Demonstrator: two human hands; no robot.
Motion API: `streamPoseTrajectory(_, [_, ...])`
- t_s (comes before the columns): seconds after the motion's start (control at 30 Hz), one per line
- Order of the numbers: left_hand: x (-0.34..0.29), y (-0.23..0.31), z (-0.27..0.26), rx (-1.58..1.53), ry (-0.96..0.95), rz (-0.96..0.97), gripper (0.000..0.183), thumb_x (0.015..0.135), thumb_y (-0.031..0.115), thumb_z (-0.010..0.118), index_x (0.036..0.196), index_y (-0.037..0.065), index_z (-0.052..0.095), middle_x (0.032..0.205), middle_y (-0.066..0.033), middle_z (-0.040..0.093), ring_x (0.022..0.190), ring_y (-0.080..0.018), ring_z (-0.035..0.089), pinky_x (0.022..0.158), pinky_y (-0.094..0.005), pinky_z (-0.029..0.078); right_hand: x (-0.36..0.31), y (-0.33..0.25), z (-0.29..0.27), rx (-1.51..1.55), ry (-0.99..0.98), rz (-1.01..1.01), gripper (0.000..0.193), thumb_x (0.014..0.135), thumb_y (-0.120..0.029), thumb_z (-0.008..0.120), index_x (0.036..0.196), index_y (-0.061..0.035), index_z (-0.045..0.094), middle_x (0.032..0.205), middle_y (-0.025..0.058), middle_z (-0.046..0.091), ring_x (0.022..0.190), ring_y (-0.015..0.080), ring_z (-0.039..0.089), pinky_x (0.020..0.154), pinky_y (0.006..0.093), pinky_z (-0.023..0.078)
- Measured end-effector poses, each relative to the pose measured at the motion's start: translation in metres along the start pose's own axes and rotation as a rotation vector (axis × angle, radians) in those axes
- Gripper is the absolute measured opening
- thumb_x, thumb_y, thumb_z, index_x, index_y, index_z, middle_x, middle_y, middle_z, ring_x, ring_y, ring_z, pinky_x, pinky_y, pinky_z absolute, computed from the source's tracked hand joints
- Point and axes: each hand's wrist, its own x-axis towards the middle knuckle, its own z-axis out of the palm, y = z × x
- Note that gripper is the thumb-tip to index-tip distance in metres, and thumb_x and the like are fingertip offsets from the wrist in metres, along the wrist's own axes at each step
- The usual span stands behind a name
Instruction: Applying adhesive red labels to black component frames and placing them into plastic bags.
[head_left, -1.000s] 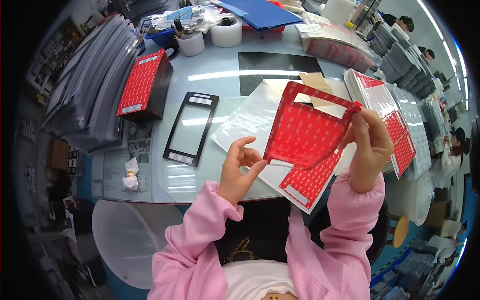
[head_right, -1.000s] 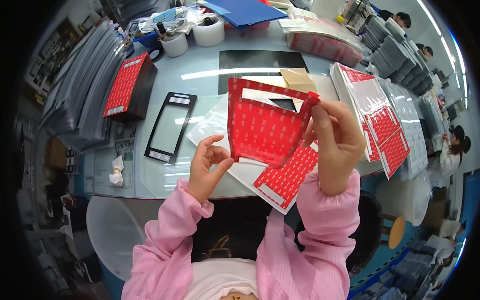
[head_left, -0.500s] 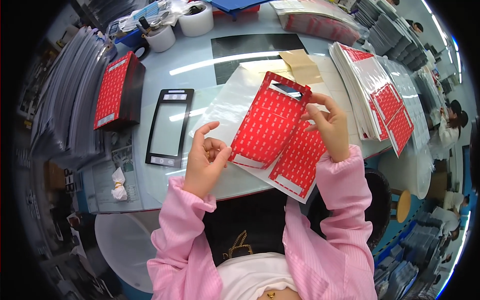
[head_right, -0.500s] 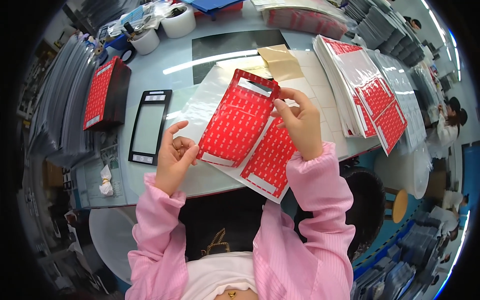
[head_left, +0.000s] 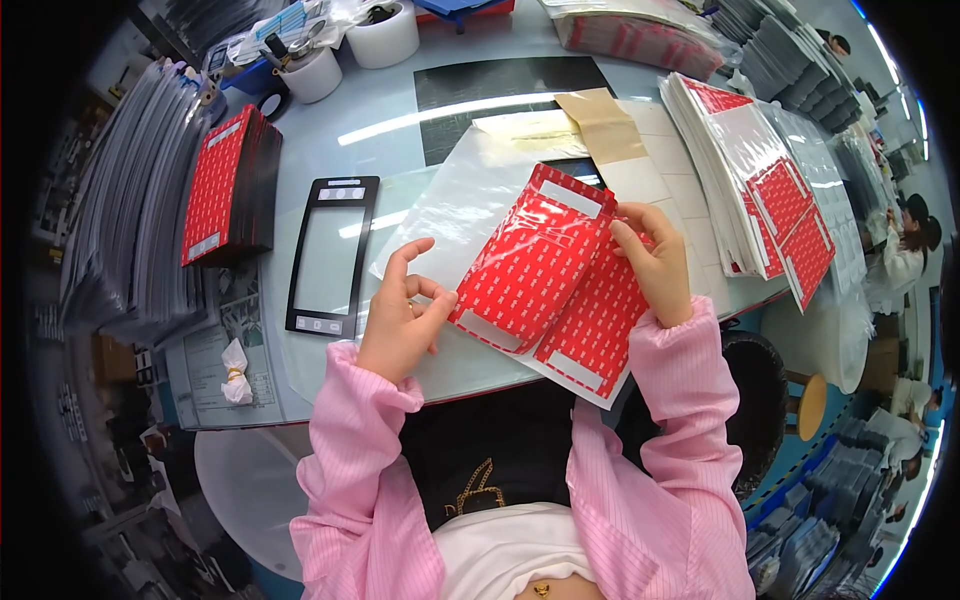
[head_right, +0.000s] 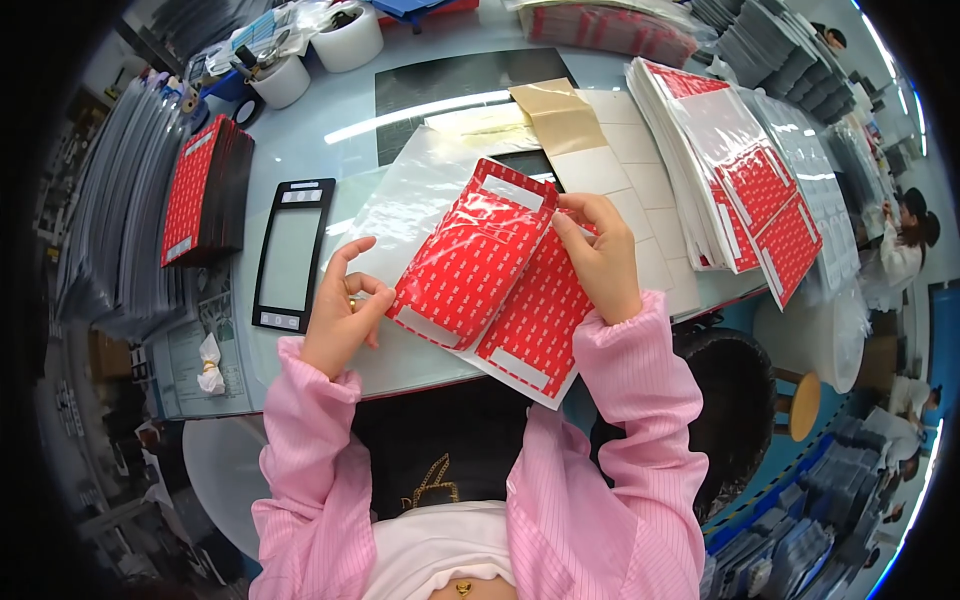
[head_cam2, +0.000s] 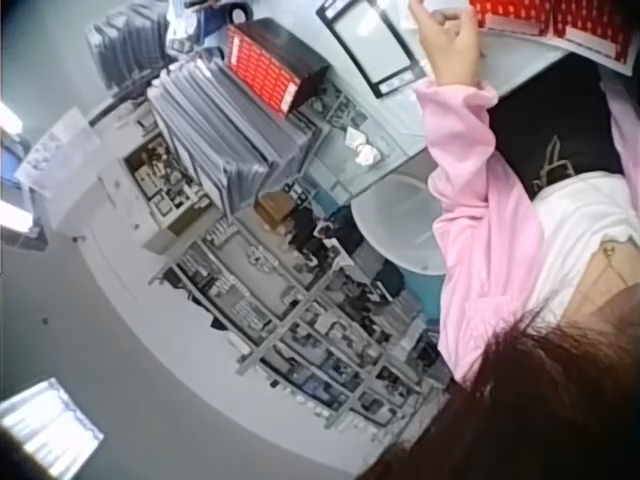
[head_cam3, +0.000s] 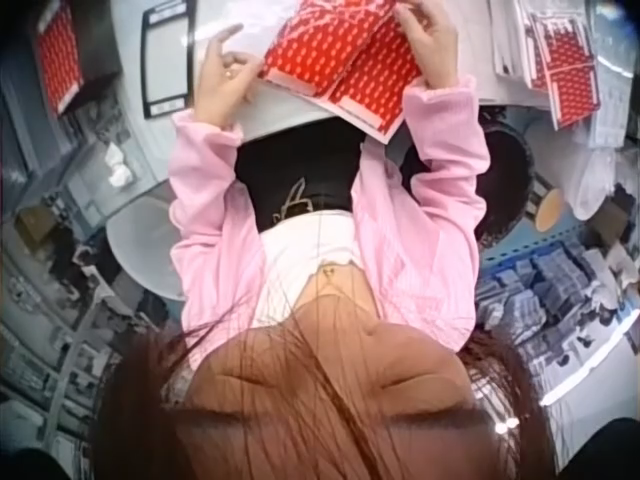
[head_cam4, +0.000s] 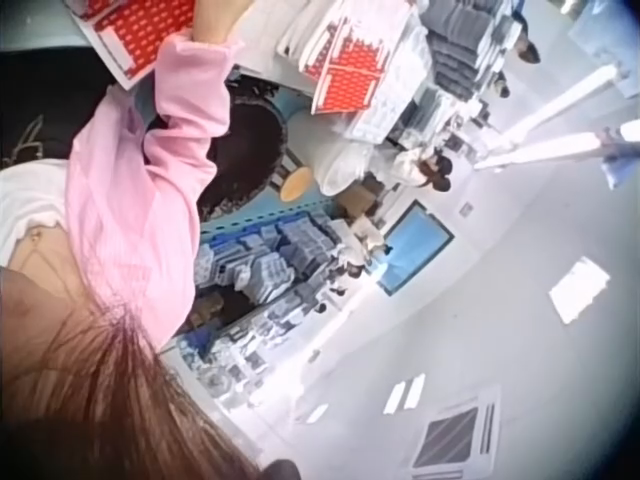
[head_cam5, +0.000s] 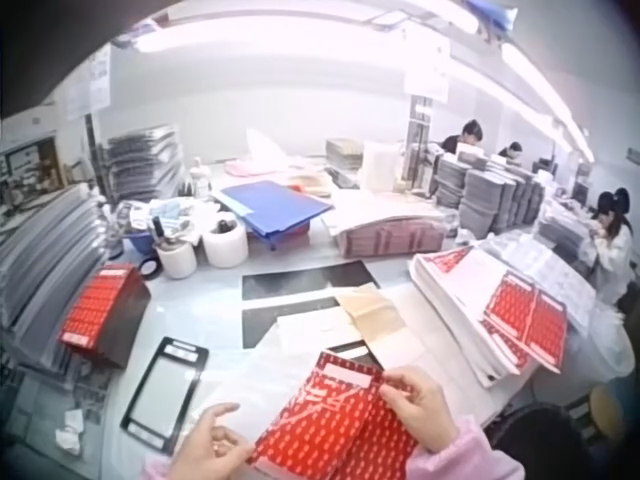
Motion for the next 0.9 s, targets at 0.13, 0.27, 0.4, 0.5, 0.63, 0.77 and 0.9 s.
streamPoseTrajectory(0.13, [0.005, -0.004, 0.005, 0.053, 0.036, 0.046, 0.059, 0.09, 0.004, 0.065, 0.143, 0.004, 0.039, 0.084, -0.0057, 0.064, 0.056, -0.0063, 0.057, 0.047, -0.0226, 0.043, 0.002, 0.007, -0.001, 0.015, 0.004, 0.005, 0.025, 0.097, -0.017, 0.064, 0.116, -0.0003, 0.065, 0.111, 0.0101, 0.069, 0.093, 0.014, 0.066, 0.076, 0.0232, 0.054])
streamPoseTrajectory(0.27, [0.003, -0.004, 0.007, 0.122, 0.064, 0.111, 0.057, 0.091, 0.003, 0.064, 0.143, 0.006, 0.041, 0.083, -0.0026, 0.062, 0.058, -0.0023, 0.052, 0.048, -0.0177, 0.04, 0.002, 0.013, 0.0, -0.005, 0.012, 0.015, 0.025, 0.098, -0.016, 0.064, 0.116, 0.0, 0.065, 0.109, 0.0099, 0.07, 0.092, 0.0136, 0.067, 0.076, 0.0235, 0.054])
streamPoseTrajectory(0.4, [0.004, -0.01, 0.01, 0.153, 0.087, 0.154, 0.056, 0.09, 0.003, 0.065, 0.142, 0.006, 0.043, 0.083, -0.0026, 0.062, 0.061, -0.0034, 0.055, 0.054, -0.0175, 0.042, 0.002, 0.015, -0.001, 0.051, 0.01, 0.068, 0.024, 0.098, -0.015, 0.063, 0.117, -0.0001, 0.065, 0.107, 0.0104, 0.07, 0.092, 0.0135, 0.068, 0.076, 0.0234, 0.055])
streamPoseTrajectory(0.5, [0.006, -0.013, 0.014, 0.307, 0.119, 0.241, 0.06, 0.086, 0.004, 0.068, 0.141, 0.007, 0.044, 0.078, -0.0054, 0.065, 0.06, -0.0126, 0.062, 0.058, -0.0263, 0.048, 0.001, 0.014, -0.005, 0.028, 0.012, 0.085, 0.024, 0.099, -0.014, 0.062, 0.118, -0.0004, 0.064, 0.108, 0.0107, 0.071, 0.093, 0.0139, 0.068, 0.076, 0.0232, 0.055])
streamPoseTrajectory(0.63, [0.004, -0.01, 0.016, 0.227, 0.141, 0.276, 0.058, 0.088, 0.003, 0.067, 0.141, 0.007, 0.044, 0.08, -0.0057, 0.065, 0.061, -0.0119, 0.062, 0.058, -0.0256, 0.05, 0.004, 0.016, -0.004, 0.063, 0.014, 0.083, 0.027, 0.098, -0.015, 0.063, 0.122, -0.001, 0.064, 0.109, 0.0108, 0.071, 0.093, 0.0145, 0.069, 0.076, 0.0234, 0.055])
streamPoseTrajectory(0.77, [0.001, 0.004, 0.007, -0.163, -0.008, 0.051, 0.057, 0.092, 0.002, 0.064, 0.143, 0.004, 0.039, 0.085, -0.0067, 0.064, 0.061, -0.0117, 0.062, 0.056, -0.0248, 0.052, 0.008, 0.015, -0.004, 0.097, -0.023, 0.09, 0.028, 0.098, -0.016, 0.062, 0.122, -0.0015, 0.065, 0.109, 0.0104, 0.071, 0.093, 0.0139, 0.069, 0.076, 0.0225, 0.055])
streamPoseTrajectory(0.9, [0.002, 0.006, 0.002, -0.296, -0.065, -0.06, 0.059, 0.093, 0.002, 0.062, 0.145, 0.002, 0.035, 0.086, -0.0071, 0.063, 0.058, -0.0115, 0.061, 0.053, -0.0248, 0.052, 0.008, 0.013, -0.006, 0.06, -0.055, 0.115, 0.026, 0.098, -0.016, 0.062, 0.12, -0.0017, 0.067, 0.108, 0.009, 0.071, 0.092, 0.0118, 0.068, 0.073, 0.0207, 0.053])
